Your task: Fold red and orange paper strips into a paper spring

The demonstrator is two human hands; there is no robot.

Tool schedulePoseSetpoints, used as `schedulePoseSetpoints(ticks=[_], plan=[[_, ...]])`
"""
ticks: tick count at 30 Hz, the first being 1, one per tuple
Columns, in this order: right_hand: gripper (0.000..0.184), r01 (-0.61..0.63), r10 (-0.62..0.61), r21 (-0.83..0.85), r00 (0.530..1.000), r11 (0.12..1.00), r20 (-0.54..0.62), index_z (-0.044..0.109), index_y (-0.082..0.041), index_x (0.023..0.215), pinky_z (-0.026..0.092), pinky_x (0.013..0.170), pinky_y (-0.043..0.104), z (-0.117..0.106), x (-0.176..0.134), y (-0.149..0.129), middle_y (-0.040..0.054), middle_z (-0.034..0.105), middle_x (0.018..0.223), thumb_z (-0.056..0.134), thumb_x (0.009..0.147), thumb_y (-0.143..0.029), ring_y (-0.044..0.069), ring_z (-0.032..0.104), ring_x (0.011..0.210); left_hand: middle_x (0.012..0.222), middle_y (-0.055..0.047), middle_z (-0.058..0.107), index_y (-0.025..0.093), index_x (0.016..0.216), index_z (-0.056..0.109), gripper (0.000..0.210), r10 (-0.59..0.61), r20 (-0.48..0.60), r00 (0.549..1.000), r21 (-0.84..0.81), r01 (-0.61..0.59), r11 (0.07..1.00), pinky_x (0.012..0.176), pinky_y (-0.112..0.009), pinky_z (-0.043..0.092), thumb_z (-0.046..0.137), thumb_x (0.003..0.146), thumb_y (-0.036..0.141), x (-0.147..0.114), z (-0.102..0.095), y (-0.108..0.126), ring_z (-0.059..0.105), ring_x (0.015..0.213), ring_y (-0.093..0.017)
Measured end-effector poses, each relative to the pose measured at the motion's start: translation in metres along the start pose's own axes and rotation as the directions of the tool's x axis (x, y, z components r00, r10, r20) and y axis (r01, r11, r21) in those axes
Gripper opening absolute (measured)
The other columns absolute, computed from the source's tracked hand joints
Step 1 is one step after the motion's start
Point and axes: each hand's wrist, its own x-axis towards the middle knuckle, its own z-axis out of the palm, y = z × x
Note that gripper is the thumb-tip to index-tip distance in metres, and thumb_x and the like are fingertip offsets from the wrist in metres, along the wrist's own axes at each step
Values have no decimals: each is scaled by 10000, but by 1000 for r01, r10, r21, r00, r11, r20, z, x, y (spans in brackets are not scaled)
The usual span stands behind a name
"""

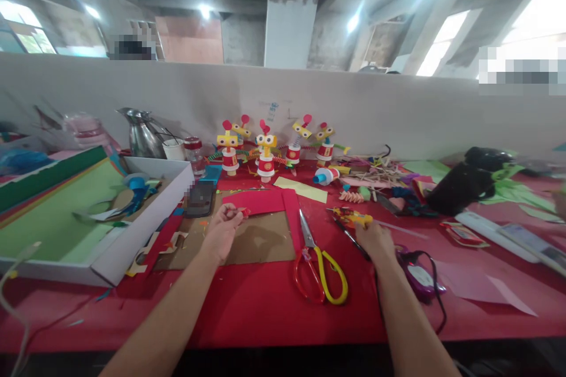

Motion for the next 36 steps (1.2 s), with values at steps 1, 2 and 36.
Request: schedulePoseSetpoints(ticks=[1, 2, 36], plan=[[184, 61, -81, -161, 990, 985, -119, 603, -111, 750, 436, 700, 431, 1, -7, -4, 199, 612, 753, 606, 717, -292, 339, 580, 843, 606, 78, 507, 191, 769, 467, 305, 13, -20, 1000, 51, -12, 999, 712, -218, 408, 716, 606, 121, 0, -2, 0, 581, 654, -87], [241, 142, -195, -264, 963, 954, -187, 608, -97, 842, 420, 753, 462, 3, -16, -11, 222, 604, 856, 586, 737, -313, 355, 554, 914, 633, 66, 539, 194, 781, 472, 297, 37, -37, 999, 114, -32, 993, 705, -218, 404, 709, 615, 127, 1, -3, 2, 578, 655, -90], [246, 877, -881, 95, 461, 470, 103, 660, -200, 917, 476, 757, 347, 51, -137, -65, 72, 660, 870, 451, 836, -97, 212, 586, 868, 796, -54, 695, 261, 649, 723, 316, 87, 341, 936, 840, -345, 418, 922, -366, 395, 576, 633, -18, -10, -41, 24, 594, 832, -225]])
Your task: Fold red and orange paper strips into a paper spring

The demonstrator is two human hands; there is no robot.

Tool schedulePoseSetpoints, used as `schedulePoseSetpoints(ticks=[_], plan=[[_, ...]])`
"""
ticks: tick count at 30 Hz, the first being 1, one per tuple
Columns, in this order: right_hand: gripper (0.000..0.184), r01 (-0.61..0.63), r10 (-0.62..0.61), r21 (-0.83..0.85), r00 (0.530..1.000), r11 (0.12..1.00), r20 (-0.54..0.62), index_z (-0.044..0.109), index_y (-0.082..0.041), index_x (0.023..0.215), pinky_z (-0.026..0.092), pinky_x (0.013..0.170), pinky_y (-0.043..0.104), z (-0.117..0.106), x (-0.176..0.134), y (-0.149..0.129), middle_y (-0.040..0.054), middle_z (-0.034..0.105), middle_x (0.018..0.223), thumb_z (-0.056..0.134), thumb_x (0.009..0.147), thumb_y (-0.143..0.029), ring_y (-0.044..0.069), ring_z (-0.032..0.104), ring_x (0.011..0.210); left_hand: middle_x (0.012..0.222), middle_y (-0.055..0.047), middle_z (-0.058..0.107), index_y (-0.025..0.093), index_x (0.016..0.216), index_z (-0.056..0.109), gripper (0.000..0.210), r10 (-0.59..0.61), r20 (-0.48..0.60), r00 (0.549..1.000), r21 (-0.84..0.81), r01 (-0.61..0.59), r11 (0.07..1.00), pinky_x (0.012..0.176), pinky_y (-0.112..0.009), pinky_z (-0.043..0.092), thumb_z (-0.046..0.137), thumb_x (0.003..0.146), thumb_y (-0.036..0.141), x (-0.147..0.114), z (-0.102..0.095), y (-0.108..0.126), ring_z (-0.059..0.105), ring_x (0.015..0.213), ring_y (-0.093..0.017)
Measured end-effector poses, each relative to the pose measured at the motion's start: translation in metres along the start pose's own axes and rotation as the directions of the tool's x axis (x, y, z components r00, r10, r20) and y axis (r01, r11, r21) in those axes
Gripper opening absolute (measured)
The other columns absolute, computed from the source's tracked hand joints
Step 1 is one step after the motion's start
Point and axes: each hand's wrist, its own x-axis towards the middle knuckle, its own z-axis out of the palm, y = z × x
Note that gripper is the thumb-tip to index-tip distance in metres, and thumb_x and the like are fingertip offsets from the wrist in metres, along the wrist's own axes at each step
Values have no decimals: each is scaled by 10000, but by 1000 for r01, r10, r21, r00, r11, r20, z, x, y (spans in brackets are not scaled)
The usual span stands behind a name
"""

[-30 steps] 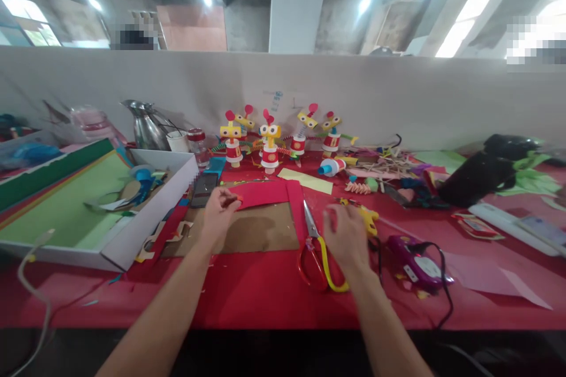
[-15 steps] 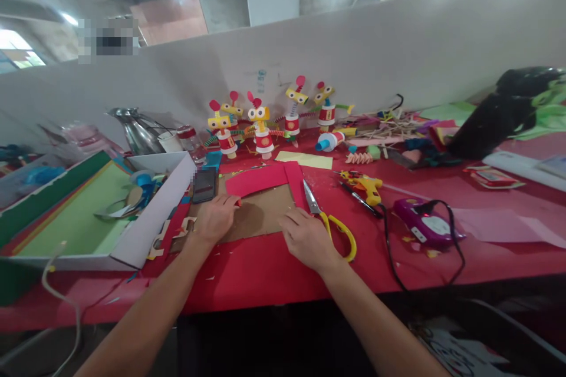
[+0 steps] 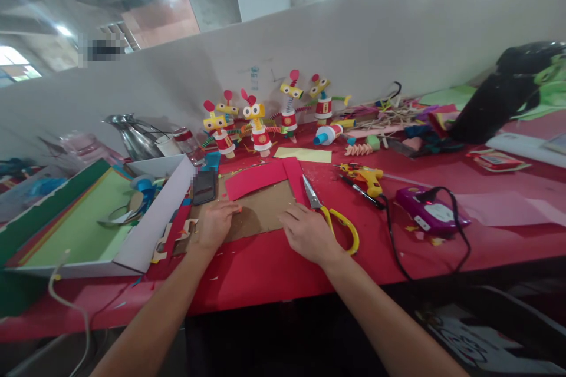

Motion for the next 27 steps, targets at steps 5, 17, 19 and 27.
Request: schedulePoseSetpoints(ticks=[5, 17, 19, 27], plan=[[237, 9, -9, 0, 1000, 1000, -27, 662, -203, 909, 480, 731, 320, 2, -1, 1, 65, 658, 851, 458, 838, -105, 202, 592, 862, 791, -51, 705, 248, 668, 719, 319, 62, -33, 998, 38, -60, 997, 909, -386, 431, 558, 635, -25, -3, 3, -8, 615, 825, -216], [223, 66, -68, -82, 998, 994, -20, 650, -191, 924, 468, 710, 288, 4, -3, 2, 65, 651, 846, 473, 831, -93, 187, 592, 845, 915, -53, 719, 169, 835, 709, 301, 330, 108, 938, 514, -337, 789, 829, -343, 535, 477, 753, -4, -7, 4, -22, 655, 870, -163], [226, 60, -62, -81, 998, 995, -18, 652, -191, 929, 467, 705, 285, 3, -3, 2, 67, 652, 849, 472, 832, -95, 186, 593, 845, 915, -53, 719, 168, 844, 709, 299, 336, 110, 936, 517, -342, 785, 828, -349, 537, 477, 757, 1, -8, 4, -21, 656, 867, -164], [224, 45, -44, -70, 999, 997, 14, 658, -189, 935, 463, 712, 285, 3, -3, 2, 69, 656, 871, 477, 834, -106, 187, 594, 854, 975, -72, 706, 158, 901, 705, 299, 307, 111, 945, 532, -317, 785, 865, -337, 526, 479, 765, 19, -12, 5, -26, 650, 902, -164]])
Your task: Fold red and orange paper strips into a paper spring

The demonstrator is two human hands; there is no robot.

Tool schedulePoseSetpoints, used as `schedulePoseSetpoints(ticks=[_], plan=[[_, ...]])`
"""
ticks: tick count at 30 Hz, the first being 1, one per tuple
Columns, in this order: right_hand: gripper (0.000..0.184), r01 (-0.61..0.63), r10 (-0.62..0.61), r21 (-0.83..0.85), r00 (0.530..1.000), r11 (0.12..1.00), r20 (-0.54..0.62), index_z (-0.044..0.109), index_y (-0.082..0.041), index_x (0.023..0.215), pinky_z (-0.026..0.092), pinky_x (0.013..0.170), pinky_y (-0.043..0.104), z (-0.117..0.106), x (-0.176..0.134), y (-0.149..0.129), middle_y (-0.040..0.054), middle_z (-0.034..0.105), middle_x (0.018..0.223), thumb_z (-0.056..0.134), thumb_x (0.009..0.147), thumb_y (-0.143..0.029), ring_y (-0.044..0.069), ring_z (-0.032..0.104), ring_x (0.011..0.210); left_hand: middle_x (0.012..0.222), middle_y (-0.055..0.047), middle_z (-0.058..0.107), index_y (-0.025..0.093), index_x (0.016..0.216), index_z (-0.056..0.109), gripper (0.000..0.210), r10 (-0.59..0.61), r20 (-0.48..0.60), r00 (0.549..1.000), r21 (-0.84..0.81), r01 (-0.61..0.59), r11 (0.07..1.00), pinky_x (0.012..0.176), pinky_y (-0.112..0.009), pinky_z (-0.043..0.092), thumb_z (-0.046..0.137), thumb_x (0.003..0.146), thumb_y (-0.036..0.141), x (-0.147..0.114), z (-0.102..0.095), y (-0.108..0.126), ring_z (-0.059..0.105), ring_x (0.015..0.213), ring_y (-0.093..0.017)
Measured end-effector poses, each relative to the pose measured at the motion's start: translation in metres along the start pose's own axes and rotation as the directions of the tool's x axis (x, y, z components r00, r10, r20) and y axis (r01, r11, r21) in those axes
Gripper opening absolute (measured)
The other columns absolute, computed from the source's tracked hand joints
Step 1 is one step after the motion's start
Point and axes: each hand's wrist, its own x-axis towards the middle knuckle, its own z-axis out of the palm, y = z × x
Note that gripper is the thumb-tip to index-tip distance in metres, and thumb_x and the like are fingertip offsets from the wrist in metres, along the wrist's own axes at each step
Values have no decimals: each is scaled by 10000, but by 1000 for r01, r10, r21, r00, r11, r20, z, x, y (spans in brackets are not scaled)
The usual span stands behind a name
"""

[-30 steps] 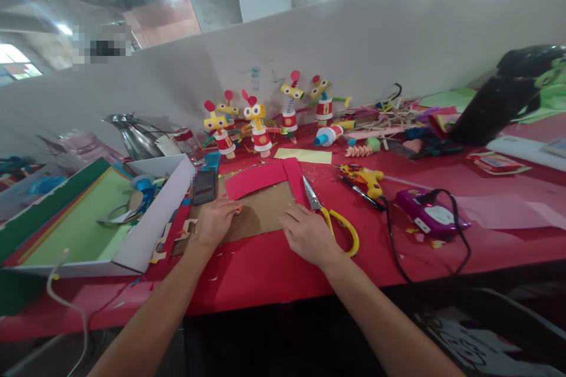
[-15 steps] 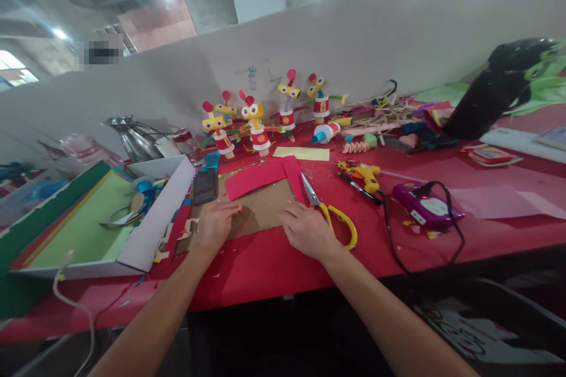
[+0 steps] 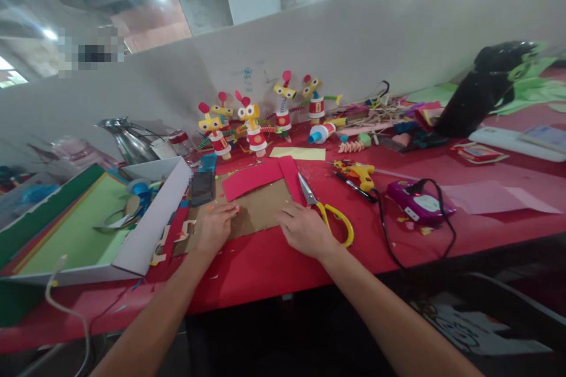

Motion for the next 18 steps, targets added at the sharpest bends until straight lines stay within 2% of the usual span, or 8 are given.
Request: schedulePoseSetpoints(ticks=[6, 11, 16, 18], plan=[[238, -16, 16, 8, 1000, 1000, 12, 656, -190, 953, 458, 712, 286, 1, -1, 0, 70, 658, 884, 467, 836, -105, 188, 591, 857, 1014, -76, 696, 165, 950, 697, 321, -20, 19, 1000, 76, 19, 997, 875, -310, 520, 475, 767, 23, -2, -2, 7, 642, 942, -165], [230, -14, 10, 43, 997, 999, 76, 658, -189, 945, 441, 712, 273, -2, 5, -4, 71, 648, 862, 461, 847, -122, 178, 586, 838, 1009, -72, 696, 180, 920, 699, 270, -13, 9, 1000, 106, 12, 994, 859, -304, 523, 477, 799, 86, -1, -4, 14, 644, 932, -163], [220, -67, 40, 130, 979, 989, 200, 652, -189, 927, 432, 728, 274, 5, 39, -19, 63, 637, 861, 443, 863, -157, 174, 589, 815, 989, -69, 698, 193, 892, 701, 268, -22, -1, 1000, 111, 22, 994, 840, -298, 520, 454, 820, 118, -2, -4, 15, 644, 905, -158], [265, -121, 74, 209, 973, 970, 219, 621, -184, 1035, 438, 767, 290, 18, 56, -23, 78, 636, 964, 459, 834, -123, 187, 590, 879, 1030, -63, 686, 198, 937, 694, 288, -27, 33, 999, 135, 23, 991, 840, -296, 512, 468, 789, 98, -3, -5, 15, 634, 925, -164]])
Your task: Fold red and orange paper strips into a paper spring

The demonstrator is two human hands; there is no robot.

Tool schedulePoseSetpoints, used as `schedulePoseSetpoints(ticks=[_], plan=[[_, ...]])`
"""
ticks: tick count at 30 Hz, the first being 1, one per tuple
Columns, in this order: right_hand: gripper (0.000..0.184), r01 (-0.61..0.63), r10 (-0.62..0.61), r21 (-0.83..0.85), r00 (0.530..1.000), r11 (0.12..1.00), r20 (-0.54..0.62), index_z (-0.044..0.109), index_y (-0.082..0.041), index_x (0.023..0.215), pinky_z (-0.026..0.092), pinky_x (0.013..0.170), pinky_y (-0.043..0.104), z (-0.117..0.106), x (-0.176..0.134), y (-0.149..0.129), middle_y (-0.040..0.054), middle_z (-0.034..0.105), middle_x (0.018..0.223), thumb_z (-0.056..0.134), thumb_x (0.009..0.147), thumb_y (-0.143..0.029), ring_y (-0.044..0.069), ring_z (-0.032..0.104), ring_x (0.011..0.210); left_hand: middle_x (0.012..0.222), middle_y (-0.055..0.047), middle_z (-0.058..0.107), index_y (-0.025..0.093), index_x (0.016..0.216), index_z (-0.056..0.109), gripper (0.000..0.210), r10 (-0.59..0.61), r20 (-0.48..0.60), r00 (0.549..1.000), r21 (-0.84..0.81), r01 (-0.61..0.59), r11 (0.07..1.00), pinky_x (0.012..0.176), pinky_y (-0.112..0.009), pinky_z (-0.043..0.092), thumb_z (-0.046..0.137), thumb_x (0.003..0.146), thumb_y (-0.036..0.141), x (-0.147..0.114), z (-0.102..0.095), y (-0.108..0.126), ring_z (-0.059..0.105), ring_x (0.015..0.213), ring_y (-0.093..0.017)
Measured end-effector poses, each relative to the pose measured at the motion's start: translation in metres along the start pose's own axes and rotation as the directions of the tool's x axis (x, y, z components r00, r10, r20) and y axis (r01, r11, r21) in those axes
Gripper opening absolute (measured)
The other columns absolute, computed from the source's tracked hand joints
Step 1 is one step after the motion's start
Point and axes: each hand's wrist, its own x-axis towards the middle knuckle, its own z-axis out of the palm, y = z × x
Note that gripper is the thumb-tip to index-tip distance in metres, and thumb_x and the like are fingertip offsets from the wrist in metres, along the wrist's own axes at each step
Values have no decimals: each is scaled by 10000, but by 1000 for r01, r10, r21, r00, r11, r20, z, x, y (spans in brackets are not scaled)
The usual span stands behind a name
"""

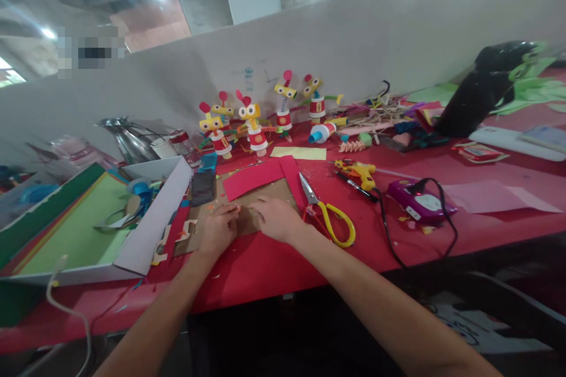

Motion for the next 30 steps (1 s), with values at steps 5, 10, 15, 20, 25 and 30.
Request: schedulePoseSetpoints(ticks=[5, 10, 15, 20, 25, 30], plan=[[505, 25, -17, 327, 999, 945, -28, 482, -181, 1246, 428, 892, 322, 34, 25, 5, 98, 579, 1190, 415, 777, -7, 188, 542, 1067, 1086, -71, 665, 181, 963, 696, 319, -37, 105, 994, 110, 26, 994, 848, -330, 484, 478, 744, 103, 0, -5, -1, 613, 945, -201], [535, 77, -66, 410, 997, 909, -43, 447, -209, 1276, 419, 936, 360, 47, 20, 8, 81, 574, 1195, 401, 781, -13, 176, 532, 1081, 1052, -61, 678, 200, 973, 693, 320, -28, 111, 993, 113, 16, 993, 874, -341, 448, 471, 756, 121, 1, -9, -1, 603, 945, -201], [538, 124, -100, 370, 991, 921, -84, 453, -194, 1258, 410, 955, 368, 45, 18, 4, 97, 536, 1235, 395, 764, 10, 177, 491, 1134, 993, -98, 678, 175, 962, 685, 305, 14, 110, 994, 159, -32, 987, 850, -383, 436, 465, 757, 119, 1, -13, 4, 597, 905, -228], [592, 157, -149, 309, 988, 938, -51, 430, -197, 1277, 400, 957, 380, 43, 20, 2, 96, 543, 1225, 418, 731, 30, 188, 483, 1130, 928, -94, 678, 173, 873, 693, 267, 28, 99, 995, 149, -42, 988, 813, -365, 442, 470, 746, 101, 2, -13, 2, 595, 874, -220], [549, 136, -133, 289, 991, 947, -30, 444, -180, 1238, 416, 921, 370, 40, 20, -1, 101, 559, 1175, 451, 726, 20, 196, 499, 1095, 903, -87, 691, 184, 933, 694, 290, 107, 93, 990, 179, -122, 976, 806, -362, 440, 461, 776, 114, 1, -13, -1, 603, 860, -216], [484, 146, -138, 280, 989, 949, -48, 452, -186, 1215, 421, 912, 354, 40, 20, -3, 91, 567, 1142, 436, 771, 6, 186, 502, 1077, 884, -95, 691, 186, 975, 692, 301, 146, 90, 985, 211, -162, 964, 778, -358, 436, 463, 788, 127, -1, -12, 1, 605, 838, -224]])
